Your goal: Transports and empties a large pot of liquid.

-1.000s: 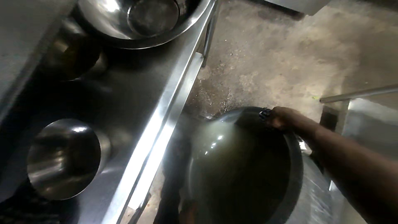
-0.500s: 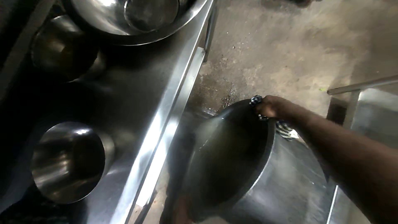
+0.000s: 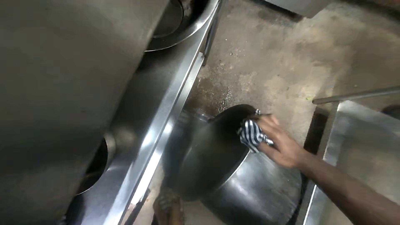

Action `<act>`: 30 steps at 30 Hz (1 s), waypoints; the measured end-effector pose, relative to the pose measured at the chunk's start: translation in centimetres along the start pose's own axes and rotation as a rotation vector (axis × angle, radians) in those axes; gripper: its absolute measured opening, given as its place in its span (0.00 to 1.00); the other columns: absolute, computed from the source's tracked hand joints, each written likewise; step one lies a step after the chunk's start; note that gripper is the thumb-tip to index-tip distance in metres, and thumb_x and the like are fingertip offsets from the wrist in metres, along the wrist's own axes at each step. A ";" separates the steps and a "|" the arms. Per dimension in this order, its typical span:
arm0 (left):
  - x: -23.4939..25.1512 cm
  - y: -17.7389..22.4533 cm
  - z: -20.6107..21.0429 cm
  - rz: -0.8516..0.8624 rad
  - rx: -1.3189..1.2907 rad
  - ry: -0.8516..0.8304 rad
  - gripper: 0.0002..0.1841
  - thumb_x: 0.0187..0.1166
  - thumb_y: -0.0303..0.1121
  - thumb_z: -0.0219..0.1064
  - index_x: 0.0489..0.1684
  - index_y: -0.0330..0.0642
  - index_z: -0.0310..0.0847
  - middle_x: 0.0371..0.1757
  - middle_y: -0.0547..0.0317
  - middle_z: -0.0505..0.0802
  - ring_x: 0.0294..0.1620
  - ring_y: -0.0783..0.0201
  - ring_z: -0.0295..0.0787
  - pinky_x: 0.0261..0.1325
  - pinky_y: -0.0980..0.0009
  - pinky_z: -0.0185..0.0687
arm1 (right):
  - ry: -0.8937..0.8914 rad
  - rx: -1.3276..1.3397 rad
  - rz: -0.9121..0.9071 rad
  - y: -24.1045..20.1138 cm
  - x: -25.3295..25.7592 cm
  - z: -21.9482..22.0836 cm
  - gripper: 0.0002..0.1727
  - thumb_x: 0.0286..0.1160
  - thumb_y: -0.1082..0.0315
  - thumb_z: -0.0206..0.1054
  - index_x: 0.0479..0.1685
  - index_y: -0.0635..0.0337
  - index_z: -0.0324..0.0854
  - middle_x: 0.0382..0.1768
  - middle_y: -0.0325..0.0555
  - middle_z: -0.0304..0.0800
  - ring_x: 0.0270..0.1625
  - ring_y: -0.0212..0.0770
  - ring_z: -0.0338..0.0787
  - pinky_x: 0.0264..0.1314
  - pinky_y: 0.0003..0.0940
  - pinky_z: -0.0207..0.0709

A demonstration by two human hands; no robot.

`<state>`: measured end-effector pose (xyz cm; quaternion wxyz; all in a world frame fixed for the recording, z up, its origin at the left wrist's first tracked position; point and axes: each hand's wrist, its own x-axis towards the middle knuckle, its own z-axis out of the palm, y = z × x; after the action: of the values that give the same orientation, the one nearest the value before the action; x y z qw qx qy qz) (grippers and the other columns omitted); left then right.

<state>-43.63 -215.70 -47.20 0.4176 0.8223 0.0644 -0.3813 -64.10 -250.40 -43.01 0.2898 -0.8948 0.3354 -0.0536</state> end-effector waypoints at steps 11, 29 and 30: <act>-3.5 5.0 3.3 0.710 0.768 -0.406 0.37 0.75 0.49 0.71 0.67 0.17 0.76 0.65 0.25 0.87 0.72 0.26 0.80 0.84 0.35 0.59 | -0.237 -0.279 -0.625 1.8 -0.4 1.3 0.32 0.41 0.49 0.79 0.54 0.50 0.86 0.51 0.45 0.93 0.67 0.51 0.88 0.85 0.54 0.68; 7.8 9.1 1.8 0.625 0.593 -0.016 0.29 0.84 0.37 0.62 0.72 0.15 0.68 0.58 0.23 0.87 0.59 0.39 0.88 0.69 0.46 0.81 | -0.648 -0.077 -0.156 -9.2 18.6 0.6 0.35 0.73 0.41 0.72 0.74 0.52 0.79 0.63 0.54 0.88 0.69 0.59 0.84 0.74 0.63 0.71; 7.6 8.9 1.7 0.664 0.652 0.003 0.28 0.84 0.36 0.62 0.70 0.14 0.69 0.57 0.23 0.87 0.59 0.36 0.88 0.69 0.44 0.80 | -0.613 -0.054 -0.176 -9.1 18.7 1.4 0.35 0.72 0.42 0.74 0.74 0.53 0.80 0.66 0.53 0.87 0.72 0.58 0.82 0.78 0.62 0.67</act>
<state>-35.51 -224.30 -47.38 0.2365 0.8874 -0.3248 -0.2260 -44.16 -256.04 -40.95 0.3479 -0.9021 0.1550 0.2026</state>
